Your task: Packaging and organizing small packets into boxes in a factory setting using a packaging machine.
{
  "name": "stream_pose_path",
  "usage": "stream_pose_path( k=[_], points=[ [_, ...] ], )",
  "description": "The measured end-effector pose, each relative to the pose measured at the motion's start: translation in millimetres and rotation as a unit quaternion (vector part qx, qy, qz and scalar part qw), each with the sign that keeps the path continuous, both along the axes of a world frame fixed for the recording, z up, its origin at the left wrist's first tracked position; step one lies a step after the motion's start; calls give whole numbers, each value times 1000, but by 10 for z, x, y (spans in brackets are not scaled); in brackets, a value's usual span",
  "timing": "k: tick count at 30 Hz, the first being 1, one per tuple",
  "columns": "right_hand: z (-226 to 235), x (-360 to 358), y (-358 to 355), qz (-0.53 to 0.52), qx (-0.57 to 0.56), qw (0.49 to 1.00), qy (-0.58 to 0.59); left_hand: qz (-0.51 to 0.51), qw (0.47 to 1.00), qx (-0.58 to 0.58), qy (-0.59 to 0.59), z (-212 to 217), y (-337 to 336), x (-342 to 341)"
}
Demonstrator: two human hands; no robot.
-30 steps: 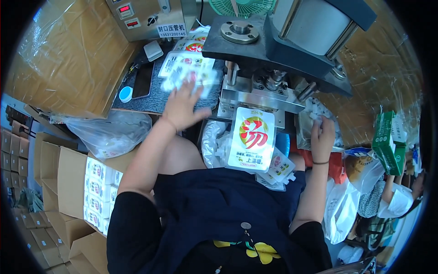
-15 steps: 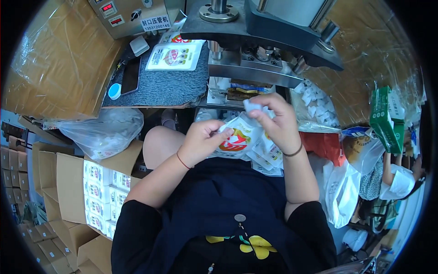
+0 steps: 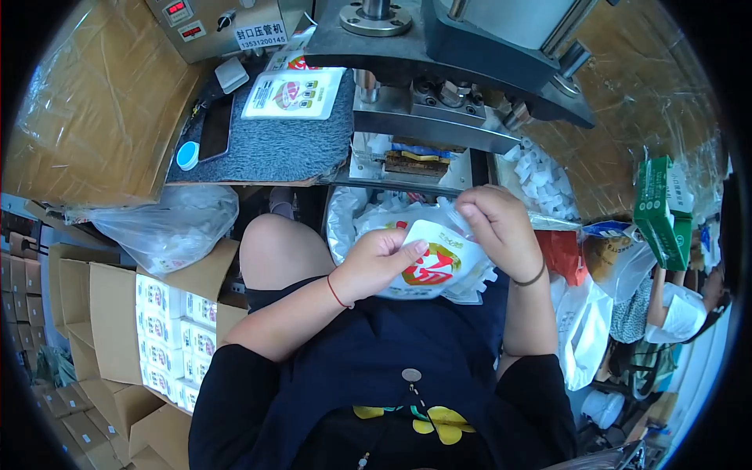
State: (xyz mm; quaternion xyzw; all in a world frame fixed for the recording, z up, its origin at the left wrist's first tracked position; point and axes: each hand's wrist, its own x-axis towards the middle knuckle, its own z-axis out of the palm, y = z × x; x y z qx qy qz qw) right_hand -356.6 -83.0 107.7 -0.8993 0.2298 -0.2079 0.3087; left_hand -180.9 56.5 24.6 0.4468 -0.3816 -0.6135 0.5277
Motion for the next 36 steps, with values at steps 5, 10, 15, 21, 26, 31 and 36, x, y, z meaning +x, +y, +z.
stream_pose_path(
  k=[5,10,15,21,26,31,36],
  points=[
    [-31,-93,-58,18,-48,999,15,-94,983,72,141,-13,-36,-22],
    [-283,-484,-624,-265,-217,912,227,-60,982,71,163,-188,-241,215],
    [-642,-586,-932,-251,-195,921,226,-6,977,100,191,-19,-653,524],
    [-832,-615,-925,-287,-162,942,68,229,968,-42,-97,-234,-723,863],
    [-808,-571,-843,-311,-159,934,71,341,638,-133,-677,272,-1378,1953],
    [-946,-708,-1026,-281,-204,938,26,105,571,112,-807,-14,-1434,2545],
    [-887,-594,-929,-312,-195,930,20,211,597,135,-762,-136,-1040,2101]
  ],
)
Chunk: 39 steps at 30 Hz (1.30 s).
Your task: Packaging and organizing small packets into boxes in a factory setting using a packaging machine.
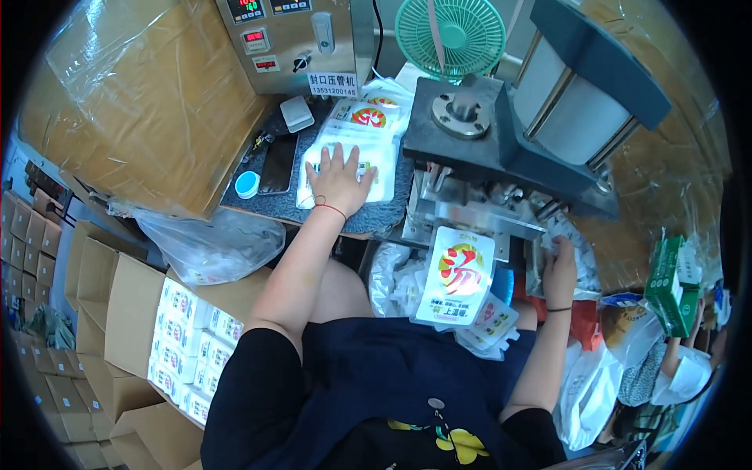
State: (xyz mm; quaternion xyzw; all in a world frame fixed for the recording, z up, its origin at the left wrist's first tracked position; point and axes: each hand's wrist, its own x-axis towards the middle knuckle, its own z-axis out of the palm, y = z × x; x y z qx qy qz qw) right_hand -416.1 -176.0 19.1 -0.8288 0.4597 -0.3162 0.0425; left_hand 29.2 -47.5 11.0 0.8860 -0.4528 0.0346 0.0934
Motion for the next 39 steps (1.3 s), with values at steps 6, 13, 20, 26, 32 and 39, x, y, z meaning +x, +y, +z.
stream_pose_path(
  k=[6,13,20,26,32,39],
  points=[
    [105,-83,165,-8,71,995,-74,-175,982,-42,-61,-26,728,-436],
    [467,339,713,188,4,982,-33,-196,805,-286,481,-73,1131,-1027],
    [815,895,1091,315,226,903,-186,-197,758,-138,607,144,1101,-1758],
    [779,652,898,342,123,930,-56,-215,578,-68,784,109,1098,-2039],
    [816,501,802,356,210,908,66,-171,433,12,885,128,1009,-2102],
    [741,192,404,68,24,992,104,-176,453,-43,873,14,843,-1914]
  ],
)
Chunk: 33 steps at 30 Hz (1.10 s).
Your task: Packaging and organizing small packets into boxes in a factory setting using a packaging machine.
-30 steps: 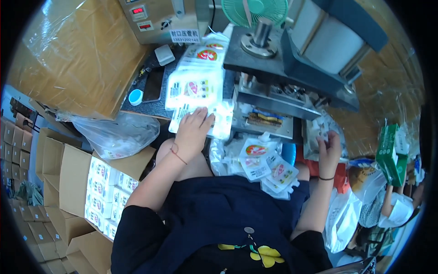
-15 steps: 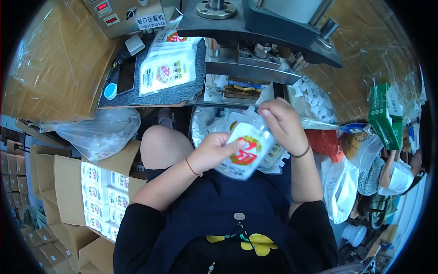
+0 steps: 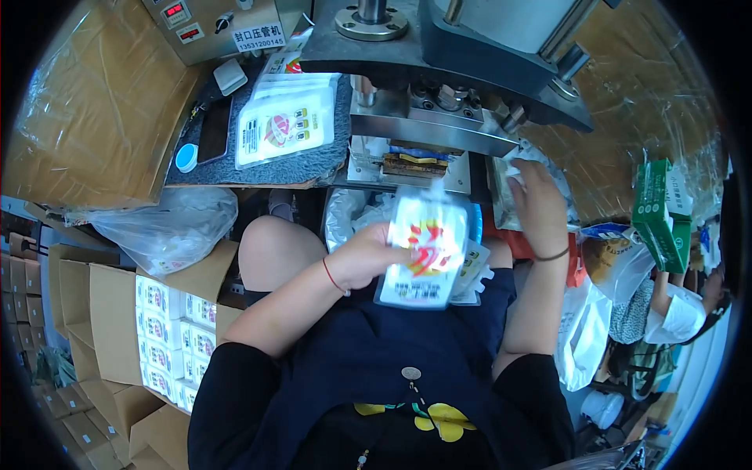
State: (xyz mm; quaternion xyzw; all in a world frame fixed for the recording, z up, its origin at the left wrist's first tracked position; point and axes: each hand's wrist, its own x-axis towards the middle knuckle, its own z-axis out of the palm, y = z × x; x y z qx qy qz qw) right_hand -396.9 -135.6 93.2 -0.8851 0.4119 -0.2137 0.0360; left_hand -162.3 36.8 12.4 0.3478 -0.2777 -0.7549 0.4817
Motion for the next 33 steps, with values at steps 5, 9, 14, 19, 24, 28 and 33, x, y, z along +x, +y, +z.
stream_pose_path(
  k=[5,9,14,19,24,28,33],
  points=[
    [-439,-224,-419,-66,37,990,115,54,997,49,8,54,-379,269],
    [-578,-134,-391,-94,23,994,49,78,996,36,-15,86,-384,268],
    [-618,-206,-479,-33,24,999,-6,446,660,-194,-573,77,-473,1043],
    [-781,-429,-611,-18,-35,999,-28,143,416,-198,-876,-51,-71,1384],
    [-420,-336,-230,-99,83,981,-146,289,697,-190,-628,-48,374,1160],
    [-311,-123,149,45,6,988,-151,218,883,-118,-398,0,364,854],
    [-71,414,578,172,257,892,-330,131,882,-110,-438,63,239,314]
  ],
)
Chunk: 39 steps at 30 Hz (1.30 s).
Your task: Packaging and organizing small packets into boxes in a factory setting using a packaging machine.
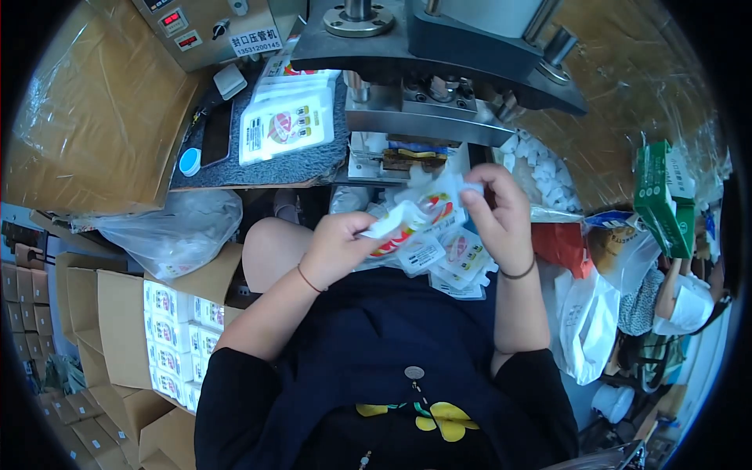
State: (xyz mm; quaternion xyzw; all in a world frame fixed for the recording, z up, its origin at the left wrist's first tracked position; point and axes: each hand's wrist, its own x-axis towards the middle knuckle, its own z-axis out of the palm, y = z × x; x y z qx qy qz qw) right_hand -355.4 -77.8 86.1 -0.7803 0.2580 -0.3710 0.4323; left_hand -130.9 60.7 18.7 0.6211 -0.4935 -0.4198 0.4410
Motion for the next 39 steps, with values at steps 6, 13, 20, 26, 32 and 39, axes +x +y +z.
stream_pose_path(
  k=[6,13,20,26,32,39],
  points=[
    [15,96,-107,49,-190,974,117,-114,948,86,285,-29,25,-433],
    [49,-176,-192,103,-104,968,203,-150,883,149,419,14,-46,-578],
    [-29,-234,-296,97,-91,976,173,-151,885,160,411,-14,-81,-600],
    [-51,-167,-201,125,-66,974,174,-110,912,124,376,-62,-89,-635],
    [86,-152,-221,68,-41,982,172,-102,980,62,159,-27,-127,-537],
    [80,-145,-332,103,-153,971,151,-112,939,94,313,-95,-99,-622]
  ],
)
